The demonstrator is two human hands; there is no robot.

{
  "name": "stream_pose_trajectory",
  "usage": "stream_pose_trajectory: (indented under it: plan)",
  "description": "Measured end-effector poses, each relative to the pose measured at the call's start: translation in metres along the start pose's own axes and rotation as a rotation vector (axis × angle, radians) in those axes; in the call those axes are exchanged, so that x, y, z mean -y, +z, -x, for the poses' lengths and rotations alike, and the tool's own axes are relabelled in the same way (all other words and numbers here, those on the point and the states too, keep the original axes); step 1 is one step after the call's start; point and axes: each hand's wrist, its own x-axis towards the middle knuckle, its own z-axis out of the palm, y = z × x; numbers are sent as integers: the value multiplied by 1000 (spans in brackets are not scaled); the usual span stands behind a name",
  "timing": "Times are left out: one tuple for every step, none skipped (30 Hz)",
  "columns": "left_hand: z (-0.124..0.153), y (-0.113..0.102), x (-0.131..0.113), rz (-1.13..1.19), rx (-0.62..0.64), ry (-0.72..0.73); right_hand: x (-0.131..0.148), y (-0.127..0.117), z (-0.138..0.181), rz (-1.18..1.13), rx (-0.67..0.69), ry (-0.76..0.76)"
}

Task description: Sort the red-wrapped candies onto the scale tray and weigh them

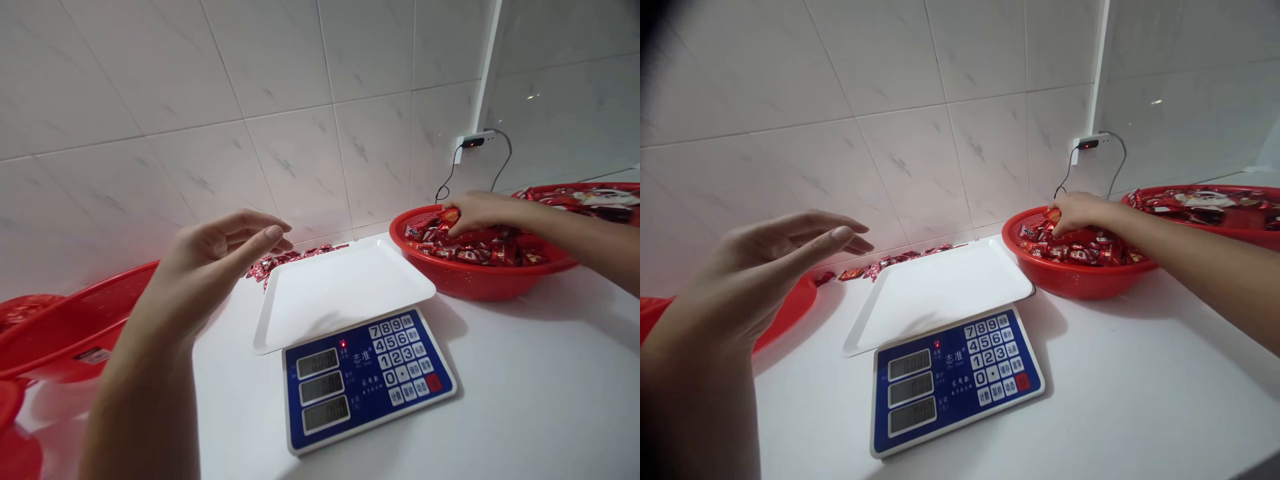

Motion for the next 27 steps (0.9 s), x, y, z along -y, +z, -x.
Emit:
stream_pose_trajectory:
  plan:
    - [0,-1,1,-10,-5,6,2,-3,1,22,35,-7]
    - [0,-2,1,-21,-4,13,4,-6,1,44,70,-13]
    - [0,-2,2,-29,4,26,4,-8,1,61,94,-15]
    - [-1,-3,2,-38,21,37,4,-11,2,67,105,-16]
    - [-1,-3,2,-47,39,44,4,-14,2,63,109,-17]
    - [-2,-3,3,-56,53,47,3,-18,2,53,109,-17]
    - [-2,-3,4,-63,64,44,3,-21,2,35,104,-12]
    - [-3,-2,5,-64,71,39,4,-24,3,6,97,-3]
    - [-4,0,6,-60,79,33,6,-26,3,-28,91,3]
    - [-6,2,8,-53,90,23,10,-28,3,-81,85,9]
    - [-7,6,10,-41,103,14,16,-30,3,-163,77,13]
    - [-9,11,13,-28,121,1,24,-30,3,-270,68,7]
    - [-11,16,17,-16,141,-16,34,-29,5,-419,62,-1]
    - [-13,22,20,-8,159,-37,46,-27,7,-590,64,-27]
    - [-14,29,24,-1,180,-59,60,-23,9,-754,77,-69]
    - [-16,35,28,5,208,-79,74,-19,13,-908,145,-131]
    - [-17,40,33,10,242,-89,89,-13,17,-1054,239,-189]
    - [-19,45,37,11,278,-88,102,-6,21,-1172,331,-185]
    - [-20,48,42,4,308,-77,113,1,25,-1262,406,-204]
    - [-21,49,46,-12,324,-64,122,8,28,-1333,457,-231]
    - [-22,49,50,-31,332,-54,128,15,31,-1388,496,-252]
    - [-23,47,54,-62,333,-50,130,21,32,-1420,521,-266]
    - [-24,44,57,-99,335,-54,131,27,32,-1435,538,-274]
    - [-24,41,60,-133,346,-59,128,31,31,-1433,549,-275]
    - [-24,38,62,-161,361,-65,125,35,30,-1416,557,-269]
    - [-24,35,63,-188,374,-71,121,37,28,-1389,561,-257]
    - [-24,33,64,-216,380,-73,116,38,27,-1354,557,-240]
